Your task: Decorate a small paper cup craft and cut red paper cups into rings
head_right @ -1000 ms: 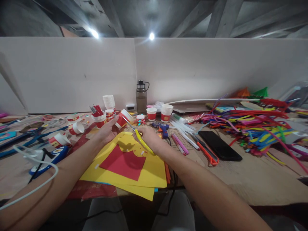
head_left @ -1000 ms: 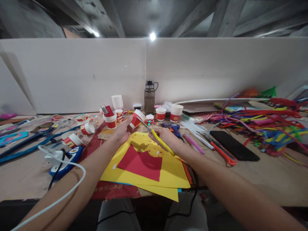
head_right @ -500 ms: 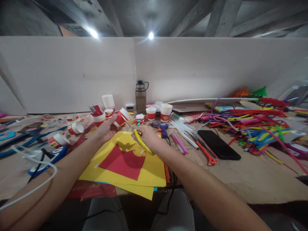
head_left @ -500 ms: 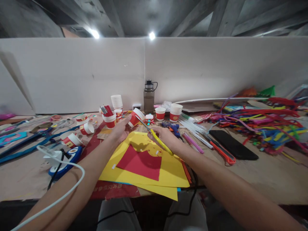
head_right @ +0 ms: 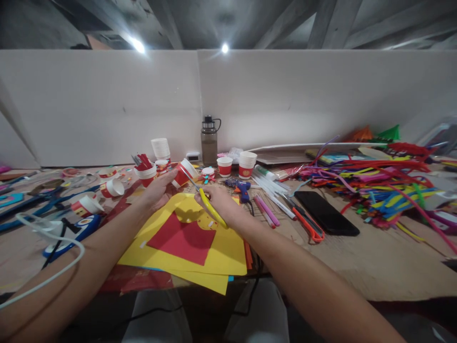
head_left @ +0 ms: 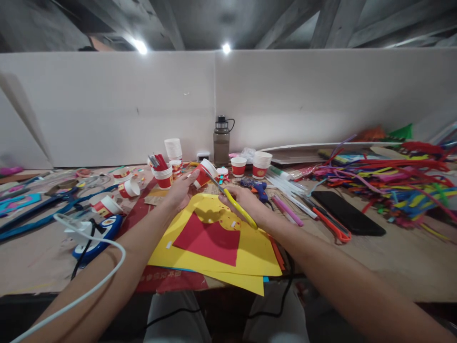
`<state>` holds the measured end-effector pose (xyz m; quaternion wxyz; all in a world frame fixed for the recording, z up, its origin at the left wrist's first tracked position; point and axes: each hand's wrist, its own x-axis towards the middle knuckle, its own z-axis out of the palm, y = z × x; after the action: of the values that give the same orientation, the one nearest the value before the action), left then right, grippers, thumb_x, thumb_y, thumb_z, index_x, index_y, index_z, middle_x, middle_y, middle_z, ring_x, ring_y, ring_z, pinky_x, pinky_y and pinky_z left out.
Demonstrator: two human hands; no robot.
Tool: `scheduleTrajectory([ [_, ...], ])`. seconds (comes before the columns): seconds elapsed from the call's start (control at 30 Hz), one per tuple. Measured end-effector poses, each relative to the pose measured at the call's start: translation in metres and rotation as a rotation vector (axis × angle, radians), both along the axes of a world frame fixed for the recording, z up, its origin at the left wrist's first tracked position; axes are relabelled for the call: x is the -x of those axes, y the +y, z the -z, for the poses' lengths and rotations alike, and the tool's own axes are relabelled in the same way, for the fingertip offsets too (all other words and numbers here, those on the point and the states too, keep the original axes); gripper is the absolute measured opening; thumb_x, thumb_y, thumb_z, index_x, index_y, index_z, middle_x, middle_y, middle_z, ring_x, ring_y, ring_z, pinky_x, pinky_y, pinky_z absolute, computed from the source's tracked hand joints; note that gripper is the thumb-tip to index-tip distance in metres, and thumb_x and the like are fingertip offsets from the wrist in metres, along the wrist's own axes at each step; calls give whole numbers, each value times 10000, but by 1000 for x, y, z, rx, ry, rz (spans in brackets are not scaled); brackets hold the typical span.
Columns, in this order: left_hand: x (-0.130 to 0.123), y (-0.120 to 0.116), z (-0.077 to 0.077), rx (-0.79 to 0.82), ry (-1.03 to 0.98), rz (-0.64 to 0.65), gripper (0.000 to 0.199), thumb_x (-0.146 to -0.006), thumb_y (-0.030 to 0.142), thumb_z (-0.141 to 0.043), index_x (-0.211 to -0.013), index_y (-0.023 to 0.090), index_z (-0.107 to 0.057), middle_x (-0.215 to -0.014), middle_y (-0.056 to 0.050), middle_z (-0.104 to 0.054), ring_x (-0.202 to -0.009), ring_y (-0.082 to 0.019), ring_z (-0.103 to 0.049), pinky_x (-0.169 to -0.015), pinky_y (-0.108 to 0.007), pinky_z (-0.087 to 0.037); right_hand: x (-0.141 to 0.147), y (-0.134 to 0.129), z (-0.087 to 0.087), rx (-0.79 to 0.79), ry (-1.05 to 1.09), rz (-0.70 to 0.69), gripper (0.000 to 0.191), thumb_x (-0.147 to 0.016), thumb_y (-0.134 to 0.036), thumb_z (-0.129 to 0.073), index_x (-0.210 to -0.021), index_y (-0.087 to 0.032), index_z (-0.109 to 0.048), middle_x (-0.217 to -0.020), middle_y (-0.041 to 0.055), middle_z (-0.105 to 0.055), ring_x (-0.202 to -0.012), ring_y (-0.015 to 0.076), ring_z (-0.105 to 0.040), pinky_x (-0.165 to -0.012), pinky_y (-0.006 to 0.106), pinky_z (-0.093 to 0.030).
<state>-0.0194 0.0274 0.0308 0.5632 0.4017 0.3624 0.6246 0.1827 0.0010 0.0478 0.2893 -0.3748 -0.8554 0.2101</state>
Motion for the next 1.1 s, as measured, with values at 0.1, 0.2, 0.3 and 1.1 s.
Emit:
scheduleTrajectory([
  [0.1,0,0,0,7,6,-5,297,-739,310,-692,-961,120,-640,-874,-91,-698,-671,-163,-666,-523,-228,-513,1,0,1,-7,-10,6,254,-864,-336,-453,-715,-164,-564,-751,31,-596,-693,134,-525,-640,222,-368],
  [0.2,-1,-2,-2,15,7,-10,306,-738,308,-693,-969,115,-638,-889,-101,-699,-692,-168,-668,-527,-228,-512,1,0,2,0,-29,17,272,-869,-339,-436,-693,-165,-547,-712,21,-571,-652,123,-500,-615,218,-360],
  [0.3,-1,-3,-3,10,18,-5,304,-743,311,-687,-974,118,-640,-902,-102,-701,-696,-167,-668,-522,-226,-510,2,-1,1,6,-19,22,258,-869,-330,-435,-716,-165,-562,-723,21,-578,-652,119,-497,-615,213,-358],
  [1.1,-3,-3,-2,-74,80,-9,328,-691,280,-736,-970,132,-648,-883,-88,-679,-758,-165,-659,-630,-254,-562,3,-9,-5,106,26,101,284,-852,-391,-462,-713,-175,-582,-544,3,-521,-559,131,-493,-541,229,-367],
])
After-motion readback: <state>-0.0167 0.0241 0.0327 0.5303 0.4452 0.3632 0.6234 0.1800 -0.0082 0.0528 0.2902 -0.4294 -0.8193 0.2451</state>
